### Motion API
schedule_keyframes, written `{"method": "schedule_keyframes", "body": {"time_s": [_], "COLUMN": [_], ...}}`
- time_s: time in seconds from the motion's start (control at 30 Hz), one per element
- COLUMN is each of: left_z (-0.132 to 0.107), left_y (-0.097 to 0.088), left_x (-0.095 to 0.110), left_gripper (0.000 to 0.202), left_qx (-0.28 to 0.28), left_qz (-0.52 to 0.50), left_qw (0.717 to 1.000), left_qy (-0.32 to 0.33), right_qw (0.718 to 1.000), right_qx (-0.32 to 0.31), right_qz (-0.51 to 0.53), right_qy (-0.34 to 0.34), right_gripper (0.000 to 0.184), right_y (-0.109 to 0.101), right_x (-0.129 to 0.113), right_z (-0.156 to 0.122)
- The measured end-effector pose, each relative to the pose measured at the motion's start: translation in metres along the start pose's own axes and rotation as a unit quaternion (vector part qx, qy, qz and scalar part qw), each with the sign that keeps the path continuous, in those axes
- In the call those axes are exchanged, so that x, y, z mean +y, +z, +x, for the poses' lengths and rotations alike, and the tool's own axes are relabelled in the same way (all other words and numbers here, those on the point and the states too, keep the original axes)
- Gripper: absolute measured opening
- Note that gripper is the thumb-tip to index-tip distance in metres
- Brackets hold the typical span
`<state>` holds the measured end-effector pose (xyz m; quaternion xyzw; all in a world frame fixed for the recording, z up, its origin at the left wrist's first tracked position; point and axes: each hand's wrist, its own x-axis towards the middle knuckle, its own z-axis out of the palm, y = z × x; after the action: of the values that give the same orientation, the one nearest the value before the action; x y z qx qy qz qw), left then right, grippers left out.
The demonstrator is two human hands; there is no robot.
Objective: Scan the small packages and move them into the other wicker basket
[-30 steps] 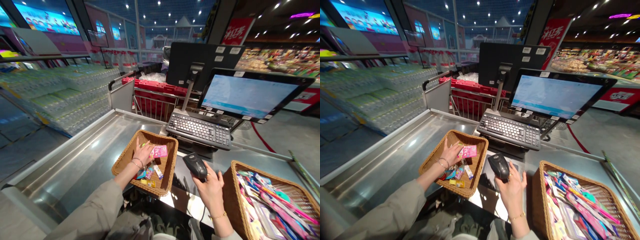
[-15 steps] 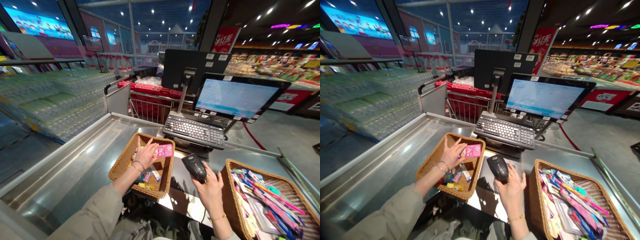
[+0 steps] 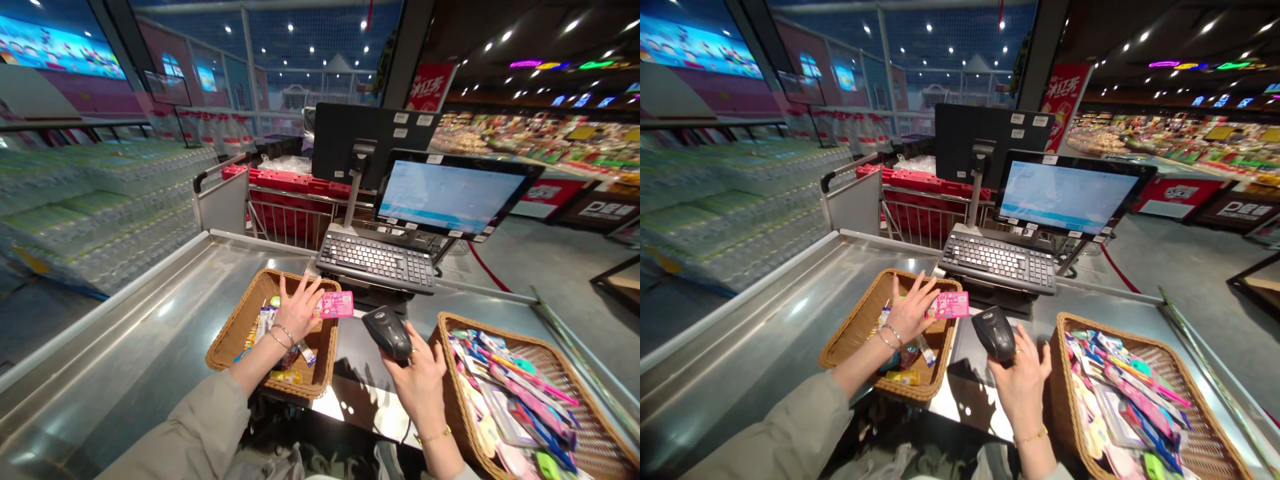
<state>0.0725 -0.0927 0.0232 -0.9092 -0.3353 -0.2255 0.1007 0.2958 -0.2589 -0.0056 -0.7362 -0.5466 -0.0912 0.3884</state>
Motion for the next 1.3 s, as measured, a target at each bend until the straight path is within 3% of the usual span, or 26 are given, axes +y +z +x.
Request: {"method": "schedule_keyframes", "body": {"time_s": [0.4, 0.8, 1.3], "left_z": [0.021, 0.042, 0.063], "left_y": [0.001, 0.006, 0.011], "left_x": [0.027, 0.05, 0.063], "left_gripper": [0.055, 0.053, 0.051], "left_qx": [-0.004, -0.008, 0.005], "left_qz": [-0.006, -0.017, -0.038], "left_qw": [1.0, 0.997, 0.995], "left_qy": [0.03, 0.076, 0.095], "right_qw": [1.0, 0.998, 0.996], "right_qx": [0.007, 0.012, 0.029], "right_qz": [-0.019, -0.047, -0.069], "right_qy": [0.01, 0.031, 0.039], "right_gripper": [0.019, 0.019, 0.02], "right_y": [-0.021, -0.034, -0.044], "right_x": [0.001, 0.016, 0.026], "right_z": [-0.003, -0.009, -0.007]}}
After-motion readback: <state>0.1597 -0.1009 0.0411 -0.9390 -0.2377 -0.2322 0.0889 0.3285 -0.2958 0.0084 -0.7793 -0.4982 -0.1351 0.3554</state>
